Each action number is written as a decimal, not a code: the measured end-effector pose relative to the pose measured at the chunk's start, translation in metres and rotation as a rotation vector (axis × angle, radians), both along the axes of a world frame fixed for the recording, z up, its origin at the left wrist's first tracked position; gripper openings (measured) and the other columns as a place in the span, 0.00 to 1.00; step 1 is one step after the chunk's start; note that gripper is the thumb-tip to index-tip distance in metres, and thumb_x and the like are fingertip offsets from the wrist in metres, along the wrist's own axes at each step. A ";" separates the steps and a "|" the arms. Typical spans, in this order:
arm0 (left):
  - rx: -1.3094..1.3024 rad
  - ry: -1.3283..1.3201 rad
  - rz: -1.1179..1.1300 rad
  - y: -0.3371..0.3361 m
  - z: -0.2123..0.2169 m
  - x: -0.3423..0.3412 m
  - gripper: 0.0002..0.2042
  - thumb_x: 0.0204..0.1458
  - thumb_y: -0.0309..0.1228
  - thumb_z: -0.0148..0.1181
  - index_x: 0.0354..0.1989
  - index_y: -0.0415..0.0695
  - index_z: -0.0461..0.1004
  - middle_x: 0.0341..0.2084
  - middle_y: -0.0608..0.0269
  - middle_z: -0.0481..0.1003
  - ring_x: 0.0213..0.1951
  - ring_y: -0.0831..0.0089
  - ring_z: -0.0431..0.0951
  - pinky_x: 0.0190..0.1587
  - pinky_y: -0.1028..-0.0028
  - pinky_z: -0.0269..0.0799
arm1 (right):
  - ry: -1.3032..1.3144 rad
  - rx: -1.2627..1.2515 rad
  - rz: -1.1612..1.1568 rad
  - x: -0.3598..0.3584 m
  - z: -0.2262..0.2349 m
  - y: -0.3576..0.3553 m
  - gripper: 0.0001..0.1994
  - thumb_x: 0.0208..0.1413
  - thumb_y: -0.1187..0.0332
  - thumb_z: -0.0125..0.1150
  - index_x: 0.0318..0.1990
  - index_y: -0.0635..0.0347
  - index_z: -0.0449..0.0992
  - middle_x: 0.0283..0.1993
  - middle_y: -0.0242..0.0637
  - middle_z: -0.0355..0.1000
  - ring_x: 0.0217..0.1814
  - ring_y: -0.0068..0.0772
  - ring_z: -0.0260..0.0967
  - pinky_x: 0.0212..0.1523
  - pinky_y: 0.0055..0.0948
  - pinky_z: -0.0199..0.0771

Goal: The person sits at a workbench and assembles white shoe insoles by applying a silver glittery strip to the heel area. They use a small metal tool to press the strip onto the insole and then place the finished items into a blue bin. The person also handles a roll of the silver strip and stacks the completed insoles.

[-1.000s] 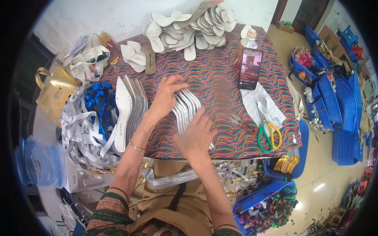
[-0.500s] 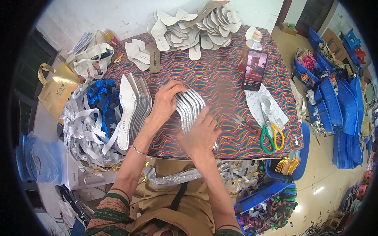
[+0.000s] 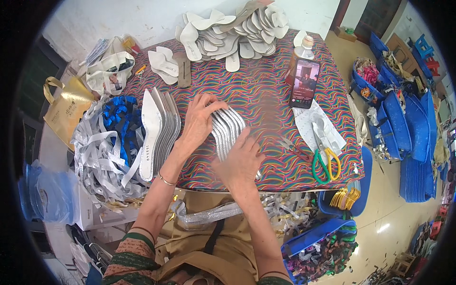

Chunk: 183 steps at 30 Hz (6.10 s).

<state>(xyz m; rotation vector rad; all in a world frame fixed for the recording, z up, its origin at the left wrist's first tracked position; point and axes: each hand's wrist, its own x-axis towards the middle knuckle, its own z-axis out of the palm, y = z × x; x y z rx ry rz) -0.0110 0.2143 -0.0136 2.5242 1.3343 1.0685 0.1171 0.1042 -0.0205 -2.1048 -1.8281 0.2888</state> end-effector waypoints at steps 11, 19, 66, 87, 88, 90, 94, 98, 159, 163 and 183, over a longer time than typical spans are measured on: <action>0.012 -0.464 0.102 -0.017 -0.022 -0.007 0.20 0.43 0.11 0.51 0.43 0.41 0.81 0.42 0.55 0.76 0.48 0.55 0.74 0.53 0.63 0.68 | 0.005 0.006 0.006 0.001 0.001 0.000 0.57 0.37 0.51 0.73 0.69 0.78 0.47 0.54 0.54 0.62 0.56 0.54 0.63 0.51 0.55 0.67; 0.181 -0.140 0.055 -0.011 -0.018 -0.009 0.12 0.45 0.17 0.56 0.37 0.44 0.78 0.40 0.60 0.74 0.47 0.58 0.72 0.51 0.61 0.64 | -0.001 0.021 0.014 0.001 0.000 -0.001 0.57 0.36 0.52 0.73 0.68 0.79 0.47 0.53 0.55 0.62 0.54 0.55 0.65 0.50 0.56 0.69; -0.289 0.036 0.413 -0.075 0.049 -0.064 0.59 0.31 0.30 0.75 0.72 0.35 0.40 0.47 0.41 0.68 0.53 0.45 0.68 0.53 0.53 0.66 | 0.014 0.060 -0.194 0.041 0.001 0.021 0.56 0.39 0.48 0.70 0.69 0.78 0.49 0.55 0.62 0.68 0.57 0.61 0.67 0.57 0.60 0.66; -0.542 -1.100 0.057 -0.071 0.052 -0.116 0.32 0.40 0.25 0.74 0.57 0.36 0.68 0.48 0.56 0.76 0.47 0.68 0.77 0.53 0.67 0.71 | -0.012 0.092 -0.188 0.042 -0.004 0.022 0.56 0.38 0.48 0.71 0.69 0.78 0.49 0.53 0.60 0.67 0.57 0.59 0.66 0.54 0.59 0.67; -0.505 -1.170 0.030 -0.074 0.054 -0.117 0.32 0.39 0.24 0.74 0.57 0.37 0.68 0.48 0.56 0.75 0.48 0.68 0.77 0.54 0.66 0.71 | -0.034 0.104 -0.189 0.042 -0.005 0.022 0.57 0.38 0.48 0.71 0.69 0.77 0.49 0.52 0.59 0.67 0.56 0.59 0.66 0.52 0.58 0.68; -0.428 -1.311 -0.026 -0.083 0.052 -0.116 0.32 0.39 0.24 0.74 0.57 0.38 0.69 0.49 0.56 0.74 0.49 0.68 0.76 0.55 0.65 0.70 | -0.021 0.100 -0.188 0.040 -0.005 0.021 0.57 0.38 0.48 0.71 0.70 0.77 0.49 0.53 0.59 0.67 0.56 0.59 0.66 0.53 0.59 0.68; -0.588 -1.092 0.039 -0.084 -0.007 -0.106 0.31 0.40 0.23 0.73 0.56 0.37 0.70 0.49 0.55 0.75 0.49 0.68 0.76 0.55 0.65 0.71 | -0.012 0.089 -0.181 0.038 -0.004 0.022 0.57 0.38 0.48 0.71 0.70 0.76 0.48 0.54 0.59 0.67 0.57 0.59 0.65 0.53 0.59 0.67; -0.732 -1.208 -0.029 -0.059 -0.002 -0.105 0.26 0.45 0.25 0.70 0.54 0.34 0.72 0.43 0.57 0.78 0.44 0.69 0.79 0.49 0.68 0.74 | -0.025 0.076 -0.180 0.041 -0.004 0.022 0.55 0.39 0.48 0.68 0.69 0.78 0.49 0.55 0.61 0.67 0.57 0.61 0.66 0.54 0.60 0.70; -0.969 -1.059 0.044 -0.051 -0.038 -0.013 0.34 0.56 0.45 0.63 0.58 0.23 0.65 0.47 0.46 0.76 0.47 0.65 0.78 0.50 0.72 0.72 | 0.832 0.036 0.106 0.081 -0.036 -0.009 0.41 0.56 0.62 0.67 0.73 0.66 0.53 0.66 0.59 0.58 0.69 0.52 0.57 0.68 0.39 0.56; -0.867 -0.602 0.047 -0.040 -0.035 -0.027 0.36 0.56 0.51 0.61 0.57 0.24 0.68 0.48 0.47 0.77 0.48 0.63 0.78 0.53 0.72 0.71 | 0.956 -0.009 0.129 0.091 -0.034 -0.008 0.39 0.57 0.64 0.66 0.73 0.65 0.53 0.65 0.57 0.59 0.70 0.49 0.57 0.68 0.37 0.55; -0.528 -0.537 -0.173 -0.089 0.035 -0.056 0.39 0.44 0.31 0.77 0.64 0.38 0.63 0.55 0.54 0.74 0.52 0.63 0.78 0.58 0.63 0.72 | 0.670 0.554 0.241 0.060 0.010 -0.012 0.32 0.51 0.73 0.67 0.64 0.67 0.62 0.60 0.50 0.62 0.62 0.50 0.61 0.64 0.41 0.61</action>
